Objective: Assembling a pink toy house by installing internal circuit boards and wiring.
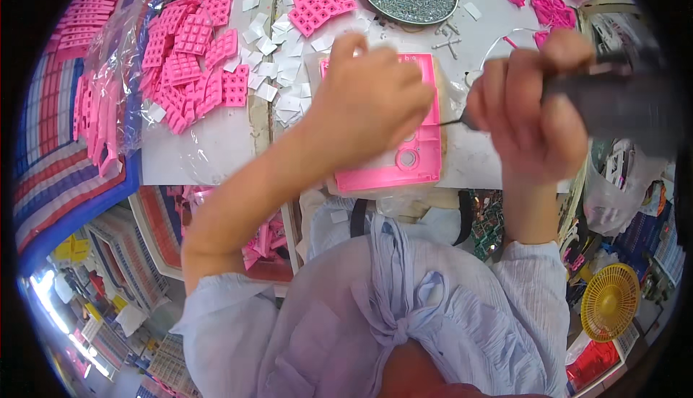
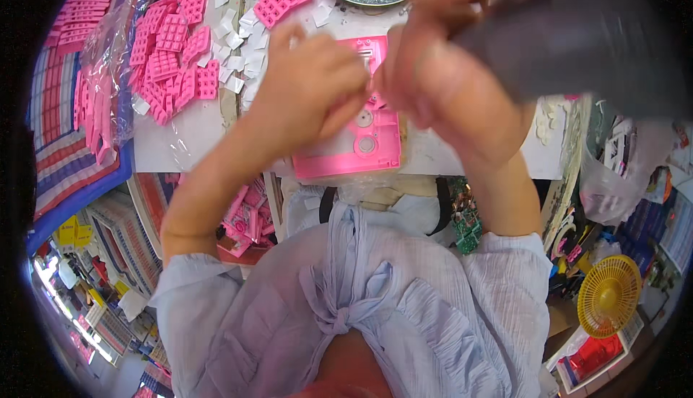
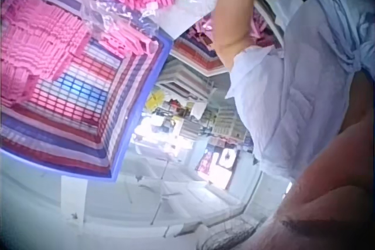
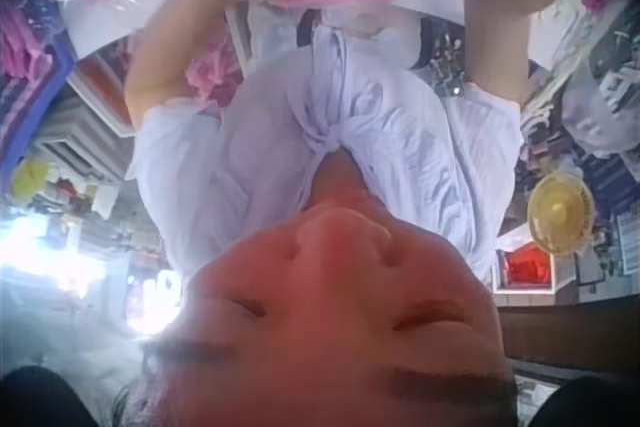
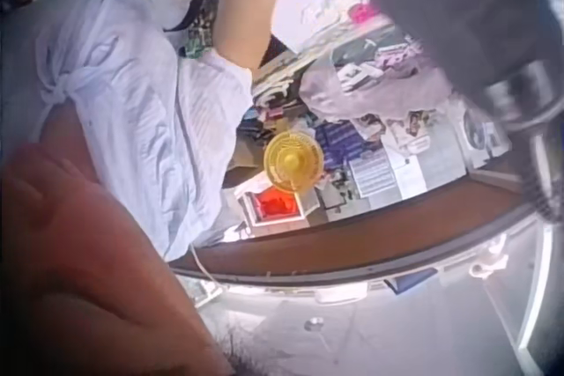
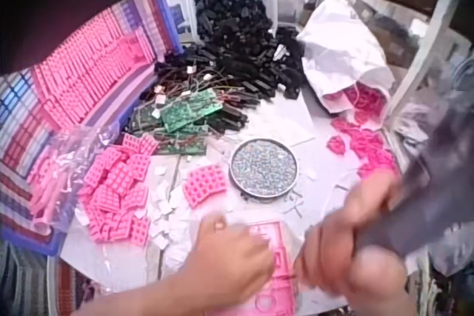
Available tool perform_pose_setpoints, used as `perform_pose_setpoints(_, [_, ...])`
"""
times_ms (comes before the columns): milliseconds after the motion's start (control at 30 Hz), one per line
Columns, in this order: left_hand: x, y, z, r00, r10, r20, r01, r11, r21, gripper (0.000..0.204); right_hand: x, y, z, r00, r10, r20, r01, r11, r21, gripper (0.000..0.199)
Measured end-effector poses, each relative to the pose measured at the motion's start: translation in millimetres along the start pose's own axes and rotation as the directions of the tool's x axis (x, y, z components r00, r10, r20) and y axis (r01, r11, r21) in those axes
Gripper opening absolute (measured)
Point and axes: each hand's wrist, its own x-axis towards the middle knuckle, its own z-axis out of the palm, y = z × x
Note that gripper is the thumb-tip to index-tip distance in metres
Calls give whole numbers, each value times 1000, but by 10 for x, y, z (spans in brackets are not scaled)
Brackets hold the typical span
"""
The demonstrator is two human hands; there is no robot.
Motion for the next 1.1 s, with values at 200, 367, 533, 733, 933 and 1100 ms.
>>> perform_pose_setpoints(200, [-476, 248, 56, 975, -216, -47, 177, 890, -420, 13, -121, -28, 324, 999, 33, -37, -32, 999, 33, 34])
perform_pose_setpoints(367, [-474, 275, 19, 968, -246, -47, 197, 862, -467, 14, -116, -10, 379, 999, 24, -44, -23, 1000, 20, 32])
perform_pose_setpoints(533, [-496, 298, 83, 957, -270, -101, 219, 908, -357, 17, -144, 72, 390, 999, 7, -47, -8, 1000, -30, 31])
perform_pose_setpoints(733, [-515, 195, 90, 986, -161, -49, 142, 952, -272, 26, -358, 405, 198, 992, 20, -126, -35, 993, -114, 32])
perform_pose_setpoints(933, [-502, 141, 170, 998, 61, -15, -62, 989, -133, 16, -416, 471, 102, 992, 75, 97, -18, 874, -485, 23])
perform_pose_setpoints(1100, [-505, 184, 179, 996, 86, -20, -86, 996, -18, 10, -457, 446, 205, 988, 120, 93, -45, 816, -576, 23])
